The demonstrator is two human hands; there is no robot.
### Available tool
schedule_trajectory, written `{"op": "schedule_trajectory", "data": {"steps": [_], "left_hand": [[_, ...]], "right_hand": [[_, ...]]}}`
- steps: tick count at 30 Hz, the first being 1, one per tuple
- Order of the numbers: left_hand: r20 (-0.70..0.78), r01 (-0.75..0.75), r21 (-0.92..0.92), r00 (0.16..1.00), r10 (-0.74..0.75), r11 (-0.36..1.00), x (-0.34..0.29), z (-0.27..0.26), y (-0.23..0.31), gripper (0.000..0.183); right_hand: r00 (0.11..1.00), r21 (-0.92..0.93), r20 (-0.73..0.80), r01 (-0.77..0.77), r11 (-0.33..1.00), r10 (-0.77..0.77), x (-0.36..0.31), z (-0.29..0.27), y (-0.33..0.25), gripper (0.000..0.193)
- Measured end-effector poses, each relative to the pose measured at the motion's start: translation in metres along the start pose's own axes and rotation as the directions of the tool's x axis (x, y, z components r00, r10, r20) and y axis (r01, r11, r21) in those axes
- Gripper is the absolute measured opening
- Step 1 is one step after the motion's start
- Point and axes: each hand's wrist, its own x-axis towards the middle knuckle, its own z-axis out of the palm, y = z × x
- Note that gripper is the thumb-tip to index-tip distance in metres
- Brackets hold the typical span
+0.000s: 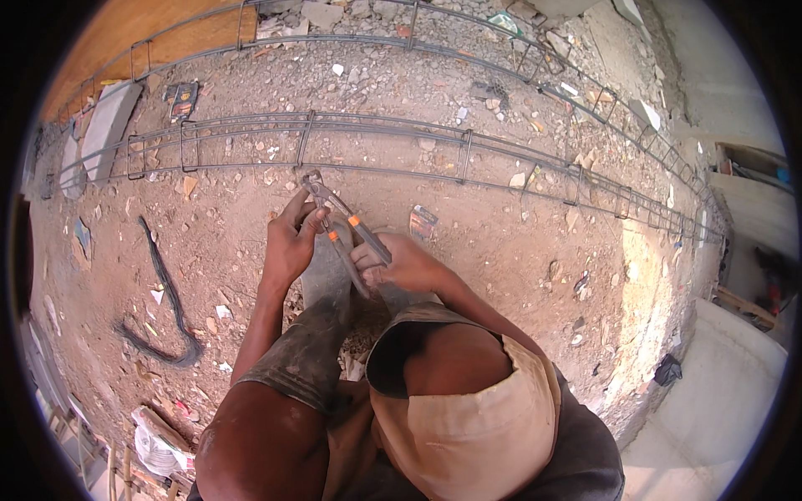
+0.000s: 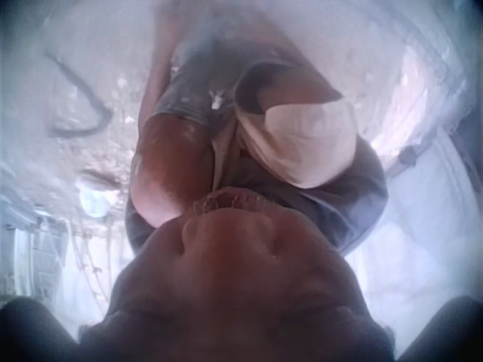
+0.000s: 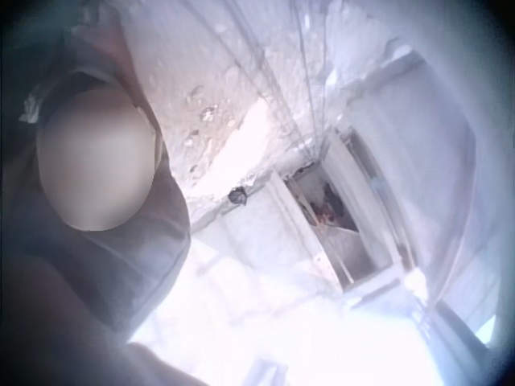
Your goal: The person uses a pair of pliers to twist and cut thin wire, fastening metal rebar together on a construction site.
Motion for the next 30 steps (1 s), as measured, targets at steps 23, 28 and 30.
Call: {"op": "schedule_trajectory", "data": {"steps": [23,28,30], "left_hand": [[0.192,0.089,-0.829,0.972,0.133,0.553,-0.012,-0.027,0.058,0.018],[0.087,0.034,-0.769,0.995,0.053,0.638,0.003,-0.011,0.073,0.014],[0.056,0.028,-0.727,0.998,0.019,0.686,0.009,-0.014,0.074,0.017]], "right_hand": [[0.737,-0.837,-0.392,-0.037,0.546,-0.551,-0.043,-0.05,-0.079,0.06],[0.958,-0.593,0.093,0.273,0.758,-0.272,0.02,0.028,-0.077,0.046],[0.9,-0.539,-0.04,0.346,0.768,-0.434,0.028,0.043,-0.073,0.04]]}}
